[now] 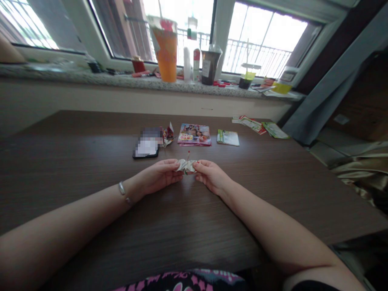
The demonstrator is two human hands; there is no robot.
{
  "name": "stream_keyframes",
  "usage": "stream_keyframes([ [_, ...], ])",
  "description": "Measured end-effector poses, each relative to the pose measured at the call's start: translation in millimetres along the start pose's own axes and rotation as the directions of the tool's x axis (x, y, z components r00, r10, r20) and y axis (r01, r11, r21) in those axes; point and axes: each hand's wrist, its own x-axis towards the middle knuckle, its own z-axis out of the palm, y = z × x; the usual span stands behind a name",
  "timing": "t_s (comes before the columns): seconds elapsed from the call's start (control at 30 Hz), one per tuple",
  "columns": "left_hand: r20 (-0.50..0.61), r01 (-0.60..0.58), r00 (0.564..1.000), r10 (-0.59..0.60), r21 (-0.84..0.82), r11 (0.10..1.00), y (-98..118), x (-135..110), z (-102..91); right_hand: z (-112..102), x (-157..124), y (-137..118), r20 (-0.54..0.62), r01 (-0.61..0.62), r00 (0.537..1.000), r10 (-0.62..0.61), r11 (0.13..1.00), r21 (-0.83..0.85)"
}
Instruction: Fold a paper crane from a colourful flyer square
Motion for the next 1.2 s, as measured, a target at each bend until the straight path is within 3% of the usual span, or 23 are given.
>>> stream_keyframes([
  [0.57, 0.019, -0.004, 1.000, 0.004, -0.014, 1.000, 0.1, 0.5, -1.3, -3.7, 1.5, 2.5, -0.013, 0.041, 0.999, -0.041, 0.999, -0.016],
  [0.8, -0.023, -0.041, 0.999, 0.040, -0.007, 0.999, 0.8, -2.3, 5.0, -4.6, 3.2, 2.3, -0.055, 0.024, 0.998, -0.021, 0.998, 0.055],
  [1.2, 0.002, -0.040, 0.999, 0.040, -0.025, 0.999, 0.2, -1.3, 0.2, -5.2, 0.2, -0.9, 0.013, -0.004, 1.000, 0.003, 0.997, 0.076],
])
